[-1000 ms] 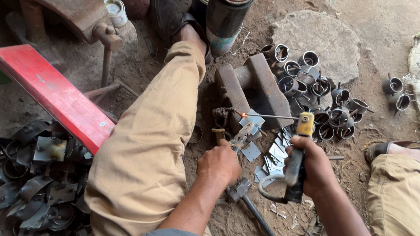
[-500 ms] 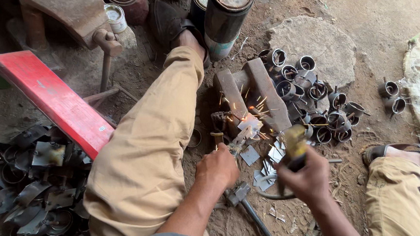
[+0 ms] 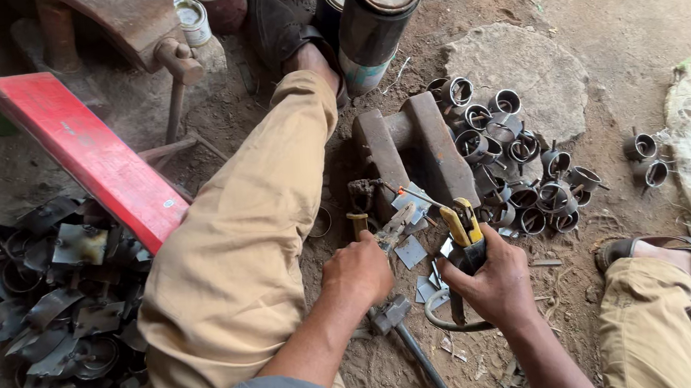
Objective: The person sits on the ground and uses a welding torch to join small metal pieces to cylindrical metal parts. They use pliers to hold the pieces in place on a metal block, weld them, and then place the finished parts into a pile.
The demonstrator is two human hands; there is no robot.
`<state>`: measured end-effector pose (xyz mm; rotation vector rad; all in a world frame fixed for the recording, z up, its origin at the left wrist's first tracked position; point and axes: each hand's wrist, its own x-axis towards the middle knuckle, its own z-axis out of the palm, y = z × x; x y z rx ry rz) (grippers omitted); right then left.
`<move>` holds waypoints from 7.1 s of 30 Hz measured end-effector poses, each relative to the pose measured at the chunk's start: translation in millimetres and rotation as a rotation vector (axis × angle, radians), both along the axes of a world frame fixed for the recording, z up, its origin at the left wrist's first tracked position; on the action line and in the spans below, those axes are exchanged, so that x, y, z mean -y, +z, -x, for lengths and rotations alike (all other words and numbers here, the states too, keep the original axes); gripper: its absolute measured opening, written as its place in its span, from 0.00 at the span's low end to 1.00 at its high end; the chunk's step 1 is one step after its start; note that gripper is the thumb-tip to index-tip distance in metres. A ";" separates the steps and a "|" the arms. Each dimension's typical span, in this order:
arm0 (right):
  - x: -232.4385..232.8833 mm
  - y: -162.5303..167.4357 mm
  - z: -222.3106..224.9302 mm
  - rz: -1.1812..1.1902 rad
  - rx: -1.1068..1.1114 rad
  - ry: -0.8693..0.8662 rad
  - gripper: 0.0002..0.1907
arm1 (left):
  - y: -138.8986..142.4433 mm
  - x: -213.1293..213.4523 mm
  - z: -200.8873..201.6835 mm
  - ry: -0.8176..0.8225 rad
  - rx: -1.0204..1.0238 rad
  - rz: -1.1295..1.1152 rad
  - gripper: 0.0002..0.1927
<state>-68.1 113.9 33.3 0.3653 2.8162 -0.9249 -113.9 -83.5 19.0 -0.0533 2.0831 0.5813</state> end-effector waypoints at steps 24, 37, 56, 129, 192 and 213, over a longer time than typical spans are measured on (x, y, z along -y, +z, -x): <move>-5.4 -13.4 -1.5 0.039 0.039 -0.007 0.17 | -11.7 0.6 -1.3 -0.007 -0.040 -0.003 0.36; -44.5 -16.2 -31.6 -0.024 -0.340 -0.028 0.19 | -9.1 0.3 0.0 0.014 -0.064 -0.021 0.28; -129.5 -89.1 -152.1 -0.033 0.248 -0.283 0.29 | 23.3 -0.1 3.4 -0.008 -0.028 0.009 0.32; -100.9 -61.4 -158.1 0.078 0.408 -0.289 0.27 | -14.7 -16.7 -91.7 0.503 -0.029 -0.456 0.04; -90.6 -64.7 -134.9 0.079 0.424 -0.107 0.29 | -10.4 -45.6 -92.6 0.315 -0.067 -0.112 0.31; -94.2 -63.9 -137.5 0.073 0.408 -0.093 0.27 | -10.2 -45.7 -94.5 0.224 -0.348 -0.207 0.37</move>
